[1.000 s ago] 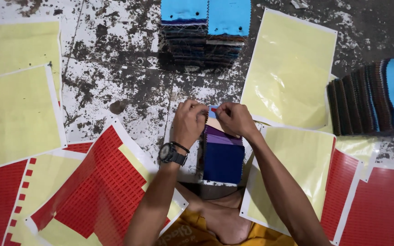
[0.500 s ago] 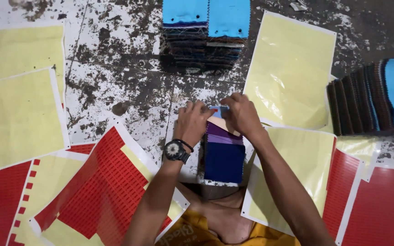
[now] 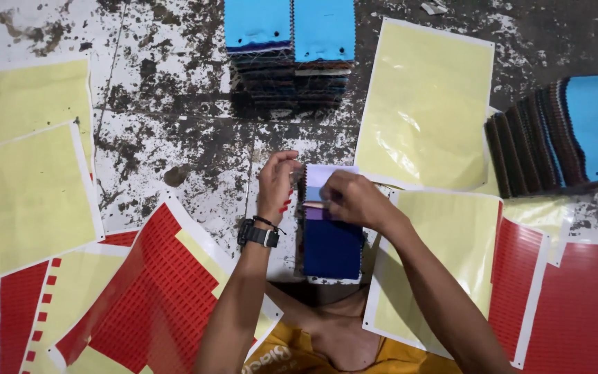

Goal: A person is sitting on the floor, peeling small red adhesive labels from a sheet and applying them to the edges of various colored fabric swatches before stacking them.

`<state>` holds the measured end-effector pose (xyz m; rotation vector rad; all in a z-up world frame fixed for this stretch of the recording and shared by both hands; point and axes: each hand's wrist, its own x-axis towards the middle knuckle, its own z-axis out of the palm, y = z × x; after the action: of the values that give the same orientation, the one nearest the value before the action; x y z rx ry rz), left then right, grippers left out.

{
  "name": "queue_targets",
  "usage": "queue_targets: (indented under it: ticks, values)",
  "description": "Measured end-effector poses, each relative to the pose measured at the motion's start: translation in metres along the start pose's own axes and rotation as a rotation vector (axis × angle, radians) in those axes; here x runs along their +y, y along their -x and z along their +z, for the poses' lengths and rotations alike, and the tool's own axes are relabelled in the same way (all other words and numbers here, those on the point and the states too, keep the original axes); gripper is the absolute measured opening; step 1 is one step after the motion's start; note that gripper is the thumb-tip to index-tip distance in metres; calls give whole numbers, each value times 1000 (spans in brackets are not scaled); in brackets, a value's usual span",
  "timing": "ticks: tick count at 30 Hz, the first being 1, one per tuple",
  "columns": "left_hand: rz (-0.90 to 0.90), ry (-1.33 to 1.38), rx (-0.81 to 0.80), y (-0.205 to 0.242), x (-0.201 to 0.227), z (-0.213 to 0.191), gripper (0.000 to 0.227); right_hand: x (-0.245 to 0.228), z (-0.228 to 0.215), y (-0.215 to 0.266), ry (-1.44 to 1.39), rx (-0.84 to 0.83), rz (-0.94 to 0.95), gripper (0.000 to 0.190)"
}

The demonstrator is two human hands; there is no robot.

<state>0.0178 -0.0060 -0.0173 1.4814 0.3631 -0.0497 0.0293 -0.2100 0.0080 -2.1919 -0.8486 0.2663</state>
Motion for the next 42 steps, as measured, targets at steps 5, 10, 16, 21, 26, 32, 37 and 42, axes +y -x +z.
queue_targets:
  ticks: [5,10,16,21,26,32,37,42]
  values:
    - [112,23,-46,-10,-11,20,28,-19,-1,-6,-386,47,245,17]
    - [125,-35,-110,-3,0,30,29,-14,2,-9,-541,24,327,16]
    - [119,-265,0,-11,-9,28,24,5,12,-6,-461,7,326,12]
    - [217,-465,255,-6,-3,13,18,26,21,-15,-270,91,389,14]
    - [163,-423,157,-3,-13,-4,21,38,25,-32,-204,83,461,13]
    - [33,-371,54,-18,-32,3,32,45,29,-38,-85,42,507,14]
    - [56,-398,37,-38,-66,13,40,49,40,-37,49,45,538,16]
    - [12,-350,109,-40,-72,17,43,23,26,-33,326,112,380,43]
